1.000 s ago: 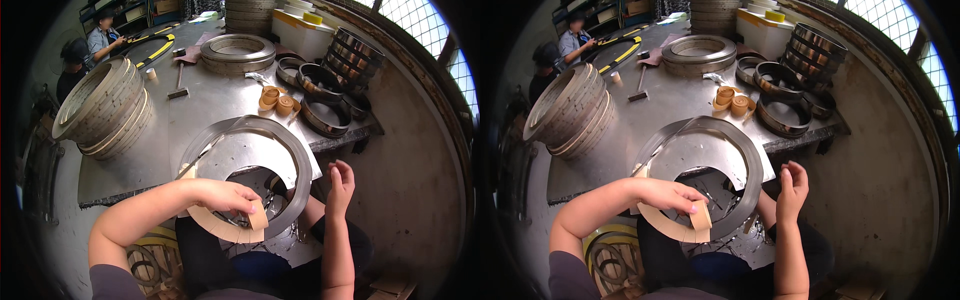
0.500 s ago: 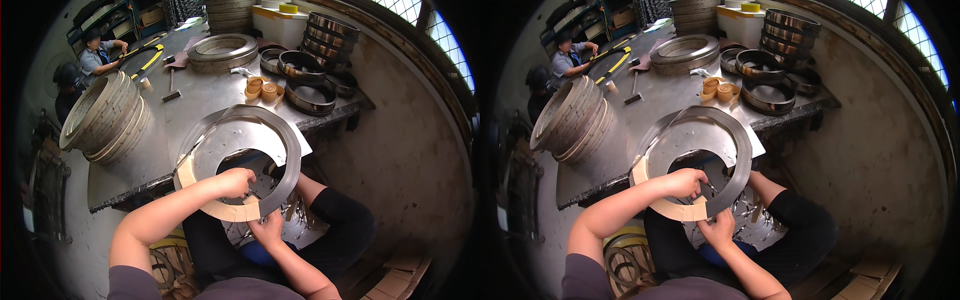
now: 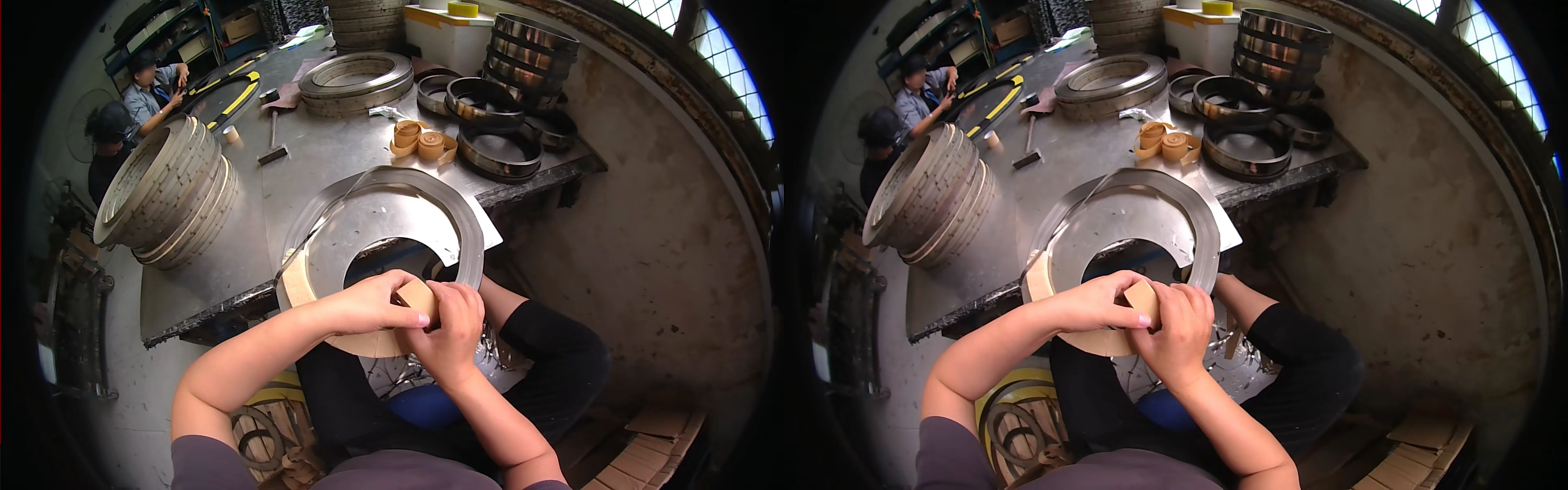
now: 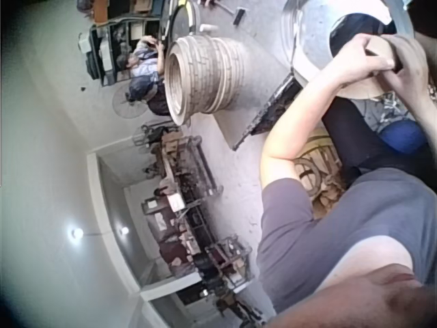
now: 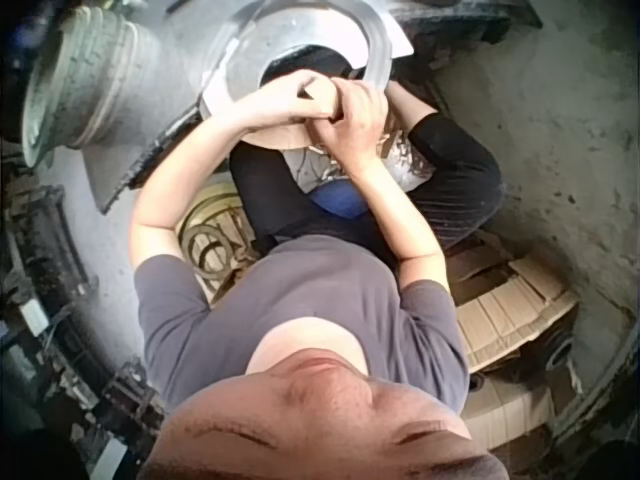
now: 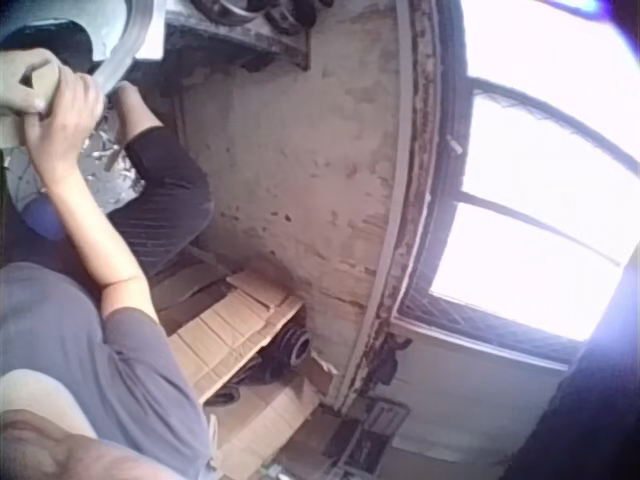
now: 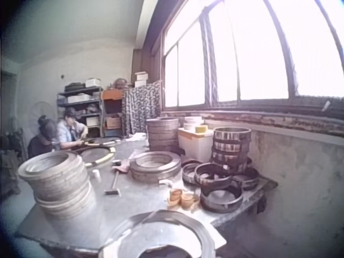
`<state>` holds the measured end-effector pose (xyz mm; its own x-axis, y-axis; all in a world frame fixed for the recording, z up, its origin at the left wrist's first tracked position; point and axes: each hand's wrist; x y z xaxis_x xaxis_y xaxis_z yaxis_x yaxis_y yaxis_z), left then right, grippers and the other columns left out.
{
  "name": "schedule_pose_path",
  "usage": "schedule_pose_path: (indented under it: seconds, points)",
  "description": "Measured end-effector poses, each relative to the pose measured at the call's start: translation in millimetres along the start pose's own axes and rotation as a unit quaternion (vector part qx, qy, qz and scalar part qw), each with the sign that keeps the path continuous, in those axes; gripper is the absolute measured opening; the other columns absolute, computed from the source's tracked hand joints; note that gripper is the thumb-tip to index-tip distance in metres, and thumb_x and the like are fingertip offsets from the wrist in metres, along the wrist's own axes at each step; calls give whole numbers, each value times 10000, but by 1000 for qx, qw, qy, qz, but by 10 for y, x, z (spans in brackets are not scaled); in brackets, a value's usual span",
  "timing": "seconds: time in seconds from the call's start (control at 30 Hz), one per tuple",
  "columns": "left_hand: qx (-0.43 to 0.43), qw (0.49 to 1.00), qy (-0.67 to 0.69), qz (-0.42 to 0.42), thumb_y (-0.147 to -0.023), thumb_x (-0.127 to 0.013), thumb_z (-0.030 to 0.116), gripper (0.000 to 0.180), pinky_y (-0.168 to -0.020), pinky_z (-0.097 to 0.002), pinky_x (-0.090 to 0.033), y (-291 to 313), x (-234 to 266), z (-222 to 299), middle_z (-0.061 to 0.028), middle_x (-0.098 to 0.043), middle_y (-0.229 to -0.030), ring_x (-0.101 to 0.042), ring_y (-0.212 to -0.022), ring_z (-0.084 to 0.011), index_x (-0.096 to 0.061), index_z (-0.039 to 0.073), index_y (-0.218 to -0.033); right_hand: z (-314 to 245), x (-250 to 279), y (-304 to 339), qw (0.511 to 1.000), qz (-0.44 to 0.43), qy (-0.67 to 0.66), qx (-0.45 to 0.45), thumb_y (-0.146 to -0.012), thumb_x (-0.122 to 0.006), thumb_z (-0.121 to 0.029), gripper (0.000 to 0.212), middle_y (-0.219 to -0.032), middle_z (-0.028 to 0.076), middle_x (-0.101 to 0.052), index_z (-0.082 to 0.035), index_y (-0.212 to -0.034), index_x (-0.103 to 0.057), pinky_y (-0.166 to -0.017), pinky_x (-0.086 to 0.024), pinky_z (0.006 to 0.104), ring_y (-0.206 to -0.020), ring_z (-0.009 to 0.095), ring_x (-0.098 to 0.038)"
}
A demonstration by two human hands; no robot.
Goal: The person applies adhesive lining to circular metal frames.
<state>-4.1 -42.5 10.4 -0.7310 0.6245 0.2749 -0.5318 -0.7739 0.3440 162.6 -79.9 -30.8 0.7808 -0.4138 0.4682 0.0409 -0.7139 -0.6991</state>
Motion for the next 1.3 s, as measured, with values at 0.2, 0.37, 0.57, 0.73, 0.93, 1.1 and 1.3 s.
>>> schedule_pose_path:
  seconds: [0.2, 0.37, 0.57, 0.73, 0.93, 1.1, 1.3]
  points:
    - [120, 987, 102, 34, -873, -511, 99, 443, -850, -264, -454, -151, 116, 0, -57, -555, -1192, -532, -1002, -123, -495, 9, -1307, 497, 212, 741, 949, 7, -186, -255, -770, -635, -52, 288, -977, 103, -604, 11, -1042, -564, -856, -445, 305, -926, 172, -561]
    - [103, 993, -47, 36, -813, -432, 16, 426, -765, -293, -505, -450, -9, -390, -163, -651, -992, -631, -827, -186, -580, -27, -1210, 504, -285, 829, 921, -86, -259, -279, -705, -721, -110, 405, -922, 131, -634, 18, -1059, -573, -791, -483, 346, -886, 254, -618]
    - [120, 991, -56, -8, -889, -455, 59, 365, -777, -266, -497, -430, 12, -244, -62, -648, -1001, -618, -904, -133, -544, -16, -1236, 501, -47, 810, 973, -76, -150, -160, -626, -759, -93, 368, -957, 149, -661, -1, -961, -638, -813, -501, 368, -911, 323, -632]
    - [79, 990, 114, 3, -954, -545, 356, 451, -865, -326, -495, -225, 68, -23, -88, -615, -1102, -585, -1004, -167, -533, 16, -1250, 377, 507, 482, 992, 10, -120, -26, -570, -770, -64, 403, -908, 102, -682, -21, -951, -644, -774, -522, 366, -886, 301, -645]
    - [-2, 993, 119, -24, -799, -740, 457, 834, -996, -339, -408, -124, -90, 124, -162, -528, -1231, -492, -1179, -206, -374, -36, -1364, 337, 54, -171, 998, -14, -50, 43, -622, -778, -175, 391, -908, 73, -668, -60, -974, -653, -913, -443, 448, -975, 299, -617]
    - [81, 983, 161, 36, -818, -663, 288, 662, -943, -299, -422, -165, -46, -1, -127, -553, -1208, -513, -1139, -174, -414, -16, -1352, 378, 175, -42, 997, -16, -73, 16, -669, -755, -170, 439, -1060, 88, -642, -57, -1069, -614, -1019, -354, 479, -1072, 303, -573]
    - [163, 978, 109, 71, -837, -479, 157, 495, -893, -377, -472, -364, -11, -45, -103, -568, -1209, -556, -1093, -192, -502, -8, -1303, 863, 128, 587, 938, -109, -197, -265, -726, -665, -90, 334, -959, 152, -625, 19, -1031, -584, -845, -471, 355, -928, 278, -602]
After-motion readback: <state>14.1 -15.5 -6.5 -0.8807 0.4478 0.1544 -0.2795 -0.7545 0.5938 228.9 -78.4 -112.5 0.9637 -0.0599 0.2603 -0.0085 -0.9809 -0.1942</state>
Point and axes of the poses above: each hand's wrist, its own y-axis away from the middle knuckle, its own x-axis out of the back of the hand, z = x × y
